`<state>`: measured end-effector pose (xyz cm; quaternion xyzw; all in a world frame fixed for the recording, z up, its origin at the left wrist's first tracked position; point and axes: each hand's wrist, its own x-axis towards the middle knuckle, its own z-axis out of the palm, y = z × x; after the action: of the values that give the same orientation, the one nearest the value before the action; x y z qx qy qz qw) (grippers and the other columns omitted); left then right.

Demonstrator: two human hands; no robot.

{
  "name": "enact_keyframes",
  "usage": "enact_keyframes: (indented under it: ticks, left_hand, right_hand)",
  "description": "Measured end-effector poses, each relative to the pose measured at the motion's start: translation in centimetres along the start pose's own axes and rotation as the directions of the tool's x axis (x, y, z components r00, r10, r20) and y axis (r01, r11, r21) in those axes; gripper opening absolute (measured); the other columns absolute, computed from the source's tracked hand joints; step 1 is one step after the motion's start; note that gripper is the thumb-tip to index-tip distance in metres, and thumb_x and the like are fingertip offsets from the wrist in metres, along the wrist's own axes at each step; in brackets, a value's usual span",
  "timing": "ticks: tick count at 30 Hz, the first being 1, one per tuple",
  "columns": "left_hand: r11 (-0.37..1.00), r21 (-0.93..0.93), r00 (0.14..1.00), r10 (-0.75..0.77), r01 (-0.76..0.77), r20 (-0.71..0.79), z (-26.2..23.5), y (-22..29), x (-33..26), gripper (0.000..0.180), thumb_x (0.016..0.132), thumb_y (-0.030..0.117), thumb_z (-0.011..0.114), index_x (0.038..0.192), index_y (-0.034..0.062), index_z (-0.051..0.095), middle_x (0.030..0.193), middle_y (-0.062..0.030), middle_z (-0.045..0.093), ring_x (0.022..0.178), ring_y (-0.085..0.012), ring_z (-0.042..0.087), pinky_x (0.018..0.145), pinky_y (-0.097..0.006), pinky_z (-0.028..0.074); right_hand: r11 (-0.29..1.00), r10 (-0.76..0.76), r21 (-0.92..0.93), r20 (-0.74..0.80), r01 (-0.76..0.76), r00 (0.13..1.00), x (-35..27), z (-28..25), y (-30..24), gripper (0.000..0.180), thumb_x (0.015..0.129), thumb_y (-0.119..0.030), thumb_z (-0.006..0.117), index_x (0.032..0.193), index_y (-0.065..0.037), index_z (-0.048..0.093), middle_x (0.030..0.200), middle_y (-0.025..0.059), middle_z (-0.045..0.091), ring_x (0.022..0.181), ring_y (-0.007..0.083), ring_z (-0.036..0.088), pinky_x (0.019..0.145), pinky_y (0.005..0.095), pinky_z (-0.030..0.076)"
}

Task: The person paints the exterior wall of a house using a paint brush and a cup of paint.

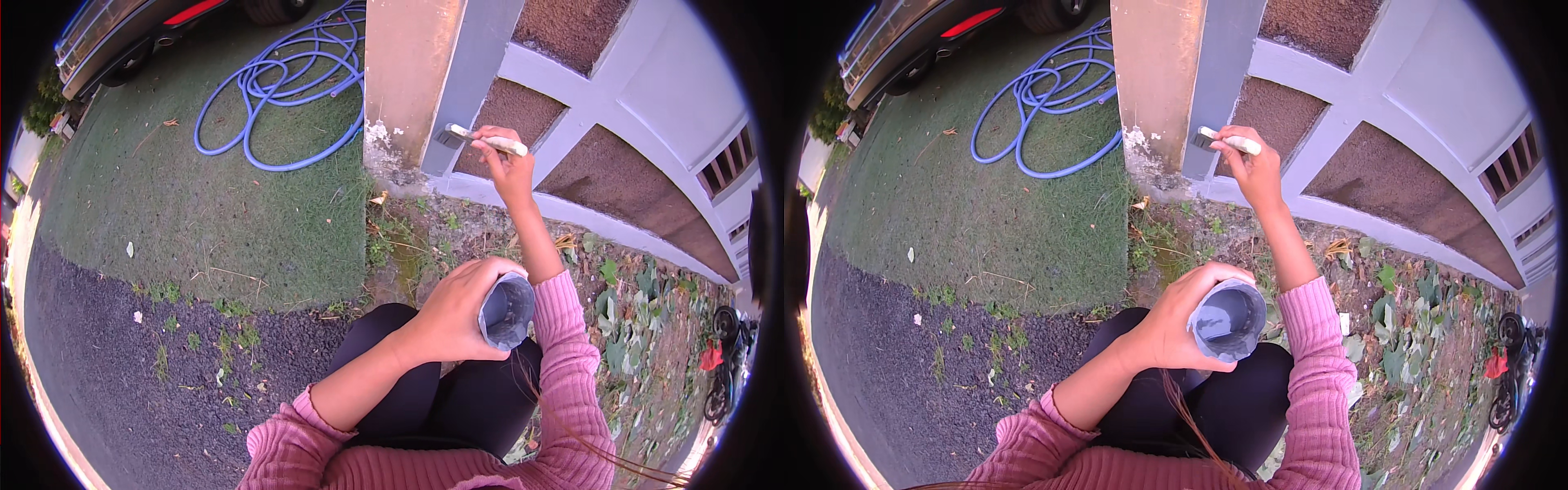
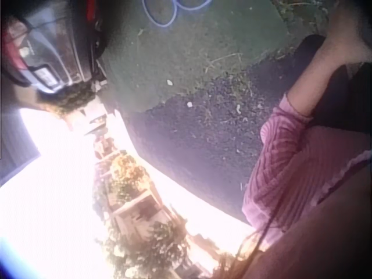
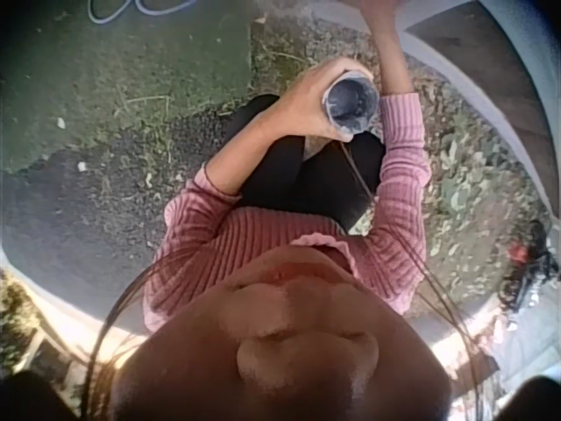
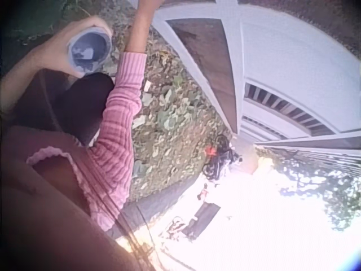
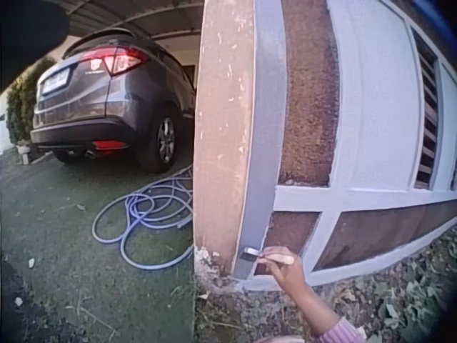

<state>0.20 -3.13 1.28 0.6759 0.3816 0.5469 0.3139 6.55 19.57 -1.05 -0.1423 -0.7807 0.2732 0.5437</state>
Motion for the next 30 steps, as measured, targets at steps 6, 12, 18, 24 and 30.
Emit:
enact_keyframes:
  ticks: [6, 12, 18, 24, 30]
  left_hand:
    - [1.0, 0.008, 1.0, -0.003, 0.003, 0.001, 0.0, -0.1, 0.0, 0.077, 0.048, 0.021, 0.081, 0.116, 0.0056, 0.048, 0.113, -0.0116, 0.054, 0.105, -0.0284, 0.055, 0.091, -0.037, 0.042]
    - [1.0, 0.012, 1.0, -0.006, 0.006, 0.001, -0.1, -0.1, 0.0, 0.076, 0.048, 0.02, 0.081, 0.115, 0.0057, 0.048, 0.112, -0.0115, 0.055, 0.105, -0.028, 0.055, 0.091, -0.037, 0.042]
    - [1.0, 0.004, 1.0, 0.0, 0.0, -0.001, -0.2, 0.1, -0.1, 0.075, 0.048, 0.021, 0.081, 0.114, 0.0055, 0.048, 0.113, -0.0117, 0.055, 0.106, -0.0283, 0.055, 0.091, -0.037, 0.042]
    - [1.0, 0.02, 1.0, 0.021, -0.021, -0.002, -0.1, 0.2, -0.3, 0.075, 0.049, 0.021, 0.081, 0.114, 0.0052, 0.047, 0.113, -0.0117, 0.054, 0.105, -0.0288, 0.055, 0.091, -0.038, 0.041]
    - [0.999, 0.027, 0.999, 0.036, -0.036, -0.002, -0.1, 0.5, -0.4, 0.075, 0.049, 0.021, 0.081, 0.114, 0.0053, 0.047, 0.112, -0.0119, 0.055, 0.105, -0.0287, 0.055, 0.091, -0.038, 0.041]
  right_hand:
    - [0.994, -0.101, 0.039, -0.036, 0.102, 0.994, 2.3, -1.4, -3.8, 0.013, 0.078, 0.002, 0.066, 0.091, 0.001, 0.061, 0.091, 0.01, 0.064, 0.075, 0.0118, 0.061, 0.062, 0.0244, 0.05]
    - [0.795, -0.605, -0.114, -0.109, 0.595, 0.788, 5.2, -3.1, -9.1, 0.029, 0.072, 0.007, 0.069, 0.095, -0.002, 0.054, 0.086, 0.0156, 0.065, 0.075, 0.0233, 0.064, 0.065, 0.0286, 0.052]
    - [0.653, -0.714, -0.289, 0.073, 0.7, 0.696, 5.7, -2.6, -8.8, 0.035, 0.074, 0.004, 0.068, 0.101, -0.007, 0.048, 0.084, 0.0172, 0.065, 0.07, 0.0247, 0.064, 0.062, 0.0301, 0.051]
    - [0.645, -0.714, -0.236, 0.151, 0.727, 0.683, 2.4, -1.7, -5.8, 0.042, 0.057, 0.001, 0.076, 0.092, -0.005, 0.055, 0.086, 0.0103, 0.065, 0.057, 0.0201, 0.057, 0.048, 0.0259, 0.045]
    - [0.703, -0.608, -0.232, 0.296, 0.673, 0.737, -2.1, -1.1, -3.6, 0.032, 0.062, -0.007, 0.075, 0.087, -0.006, 0.055, 0.086, 0.0079, 0.065, 0.055, 0.0199, 0.054, 0.044, 0.0278, 0.042]
